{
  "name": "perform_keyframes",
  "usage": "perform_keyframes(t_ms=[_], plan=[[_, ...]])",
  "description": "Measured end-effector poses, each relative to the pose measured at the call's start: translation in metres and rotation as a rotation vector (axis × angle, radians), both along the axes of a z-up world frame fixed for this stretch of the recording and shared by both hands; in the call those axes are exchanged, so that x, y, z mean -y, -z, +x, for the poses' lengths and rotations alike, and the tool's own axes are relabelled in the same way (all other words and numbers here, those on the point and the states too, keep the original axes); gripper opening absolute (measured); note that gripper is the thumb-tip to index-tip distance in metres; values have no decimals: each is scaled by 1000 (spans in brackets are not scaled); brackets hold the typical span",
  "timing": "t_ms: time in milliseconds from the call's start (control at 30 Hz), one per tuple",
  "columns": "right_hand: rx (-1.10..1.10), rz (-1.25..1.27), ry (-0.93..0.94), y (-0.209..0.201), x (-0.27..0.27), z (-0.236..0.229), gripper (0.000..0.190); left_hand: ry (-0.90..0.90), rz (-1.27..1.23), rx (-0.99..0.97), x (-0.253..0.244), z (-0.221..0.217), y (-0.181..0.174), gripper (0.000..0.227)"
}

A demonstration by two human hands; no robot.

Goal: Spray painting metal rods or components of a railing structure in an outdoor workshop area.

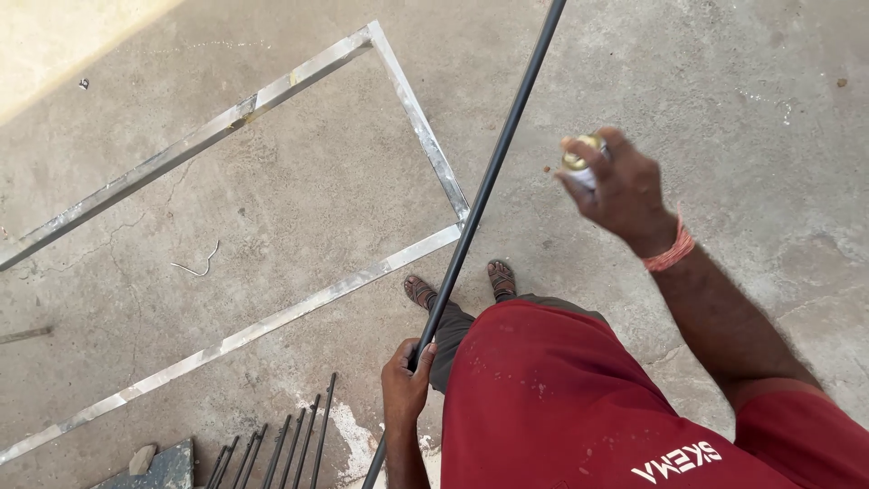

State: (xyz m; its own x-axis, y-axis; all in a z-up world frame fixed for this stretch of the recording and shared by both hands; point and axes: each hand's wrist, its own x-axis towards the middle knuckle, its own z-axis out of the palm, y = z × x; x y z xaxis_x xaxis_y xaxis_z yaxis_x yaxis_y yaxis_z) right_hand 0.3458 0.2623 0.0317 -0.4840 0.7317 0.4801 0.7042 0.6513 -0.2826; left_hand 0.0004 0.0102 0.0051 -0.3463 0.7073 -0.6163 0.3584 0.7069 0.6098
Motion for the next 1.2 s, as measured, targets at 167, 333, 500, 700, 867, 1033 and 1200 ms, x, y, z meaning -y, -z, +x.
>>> perform_keyframes(t_ms=[167,333,500,700,867,1033,1200], plan=[[-147,177,343,-30,-25,40,55,-4,-18,-13,1,-2,2,25],[-76,43,112,2,6,-8,59,10,5,-18,-5,2,-1,24],[-24,-125,-402,-22,71,-65,56,5,-1,-25,-9,3,1,23],[60,-138,-175,-12,14,-27,61,-19,-4,-16,-8,-1,3,23],[-4,178,236,-6,-80,62,59,17,-27,-27,3,-11,13,25],[-11,281,319,-50,-95,81,61,3,-23,-50,15,-17,24,24],[-18,367,302,-50,-93,72,61,-35,-28,-109,18,-15,20,21]])
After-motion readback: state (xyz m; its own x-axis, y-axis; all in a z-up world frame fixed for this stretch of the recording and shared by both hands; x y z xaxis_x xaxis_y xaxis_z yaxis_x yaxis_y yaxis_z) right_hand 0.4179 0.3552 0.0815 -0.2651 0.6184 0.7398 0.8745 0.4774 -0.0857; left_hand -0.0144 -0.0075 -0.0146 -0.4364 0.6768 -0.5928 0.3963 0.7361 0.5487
